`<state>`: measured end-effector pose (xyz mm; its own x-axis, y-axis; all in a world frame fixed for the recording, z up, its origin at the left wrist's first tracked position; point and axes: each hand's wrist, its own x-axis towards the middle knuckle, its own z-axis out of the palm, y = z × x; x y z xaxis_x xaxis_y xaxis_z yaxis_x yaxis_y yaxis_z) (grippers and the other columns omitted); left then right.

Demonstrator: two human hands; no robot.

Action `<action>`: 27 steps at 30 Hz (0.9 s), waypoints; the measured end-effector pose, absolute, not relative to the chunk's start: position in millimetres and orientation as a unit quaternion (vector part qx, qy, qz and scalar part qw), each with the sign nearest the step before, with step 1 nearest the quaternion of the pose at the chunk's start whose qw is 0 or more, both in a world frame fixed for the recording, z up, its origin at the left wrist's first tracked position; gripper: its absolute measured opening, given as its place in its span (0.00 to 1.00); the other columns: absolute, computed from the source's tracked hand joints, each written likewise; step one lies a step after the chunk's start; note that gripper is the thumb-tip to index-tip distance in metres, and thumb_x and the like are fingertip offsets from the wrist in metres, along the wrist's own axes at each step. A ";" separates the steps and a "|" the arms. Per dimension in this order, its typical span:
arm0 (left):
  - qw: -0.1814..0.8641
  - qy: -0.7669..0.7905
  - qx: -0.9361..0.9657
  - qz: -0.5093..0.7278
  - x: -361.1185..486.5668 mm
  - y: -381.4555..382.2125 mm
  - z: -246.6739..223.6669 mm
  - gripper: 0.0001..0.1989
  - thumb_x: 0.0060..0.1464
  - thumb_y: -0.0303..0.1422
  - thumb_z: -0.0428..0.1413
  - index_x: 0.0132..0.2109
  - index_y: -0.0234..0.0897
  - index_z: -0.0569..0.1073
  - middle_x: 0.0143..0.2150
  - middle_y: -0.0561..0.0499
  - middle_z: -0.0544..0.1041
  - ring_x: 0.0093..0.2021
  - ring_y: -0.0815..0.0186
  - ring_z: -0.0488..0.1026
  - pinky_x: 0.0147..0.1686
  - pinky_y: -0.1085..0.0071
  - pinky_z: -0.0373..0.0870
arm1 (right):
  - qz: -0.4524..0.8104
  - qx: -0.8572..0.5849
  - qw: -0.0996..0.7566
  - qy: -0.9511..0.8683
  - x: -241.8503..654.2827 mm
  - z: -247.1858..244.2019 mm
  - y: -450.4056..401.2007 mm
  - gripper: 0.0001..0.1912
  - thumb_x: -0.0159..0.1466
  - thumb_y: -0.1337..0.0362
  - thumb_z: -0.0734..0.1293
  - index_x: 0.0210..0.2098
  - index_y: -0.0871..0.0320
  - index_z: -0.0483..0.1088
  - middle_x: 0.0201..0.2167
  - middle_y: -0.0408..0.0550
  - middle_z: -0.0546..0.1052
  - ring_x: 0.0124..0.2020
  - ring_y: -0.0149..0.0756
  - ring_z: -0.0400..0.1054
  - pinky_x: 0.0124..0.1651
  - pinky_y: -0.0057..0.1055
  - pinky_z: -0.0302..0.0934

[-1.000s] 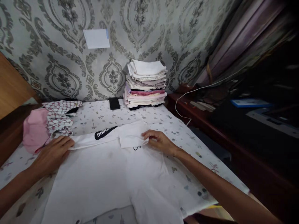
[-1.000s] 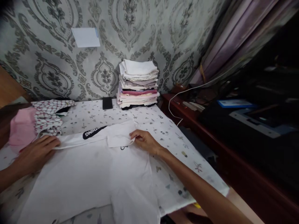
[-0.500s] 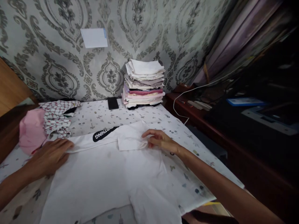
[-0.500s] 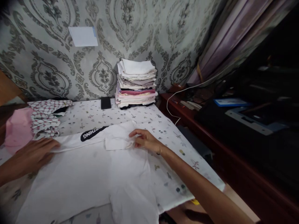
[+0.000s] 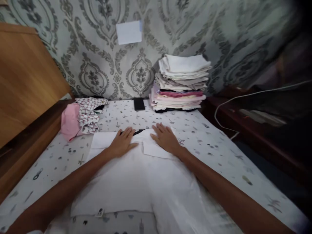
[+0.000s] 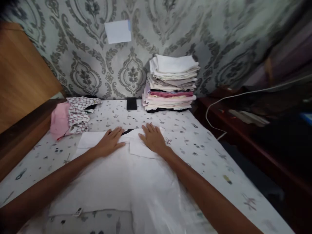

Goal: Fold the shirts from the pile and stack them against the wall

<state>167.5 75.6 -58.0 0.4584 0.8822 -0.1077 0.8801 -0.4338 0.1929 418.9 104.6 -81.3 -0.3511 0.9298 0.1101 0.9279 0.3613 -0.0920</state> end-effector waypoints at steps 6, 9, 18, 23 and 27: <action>0.033 0.619 0.784 0.042 66.8 55.2 -71.6 0.34 0.66 0.50 0.38 0.70 0.32 0.56 0.73 0.37 0.55 0.73 0.52 0.49 0.69 0.49 0.45 | -0.023 -0.571 0.058 -0.819 422.9 -90.8 108.0 0.34 0.73 0.46 0.48 0.69 0.60 0.58 0.70 0.58 0.58 0.71 0.52 0.49 0.68 0.52 0.49; 0.023 0.610 0.788 0.079 38.4 60.7 -65.5 0.28 0.66 0.44 0.37 0.62 0.34 0.67 0.64 0.38 0.70 0.65 0.53 0.64 0.63 0.54 0.58 | -0.017 -0.575 0.049 -0.816 421.0 -88.0 107.5 0.34 0.73 0.46 0.48 0.69 0.59 0.57 0.71 0.57 0.57 0.72 0.50 0.48 0.69 0.52 0.48; 0.314 0.659 0.627 0.270 37.0 77.8 -18.8 0.19 0.40 0.49 0.60 0.31 0.38 0.70 0.28 0.52 0.73 0.32 0.60 0.72 0.31 0.67 0.67 | 0.013 -0.576 0.072 -0.814 423.6 -93.1 108.7 0.36 0.72 0.44 0.48 0.69 0.58 0.57 0.71 0.58 0.56 0.72 0.53 0.46 0.69 0.54 0.46; 0.365 0.673 0.409 0.496 48.1 56.1 -23.7 0.23 0.40 0.50 0.61 0.37 0.40 0.65 0.25 0.58 0.68 0.25 0.67 0.65 0.26 0.71 0.63 | 0.012 -0.574 0.090 -0.814 426.3 -97.9 110.9 0.37 0.71 0.41 0.48 0.70 0.55 0.56 0.71 0.56 0.57 0.72 0.56 0.46 0.69 0.55 0.46; 0.159 0.718 0.535 0.416 36.1 54.6 -38.0 0.14 0.51 0.47 0.52 0.35 0.41 0.64 0.26 0.56 0.66 0.28 0.64 0.65 0.29 0.69 0.62 | 0.019 -0.583 0.076 -0.809 424.6 -93.7 109.1 0.38 0.71 0.41 0.48 0.70 0.60 0.55 0.72 0.58 0.55 0.72 0.58 0.44 0.69 0.55 0.45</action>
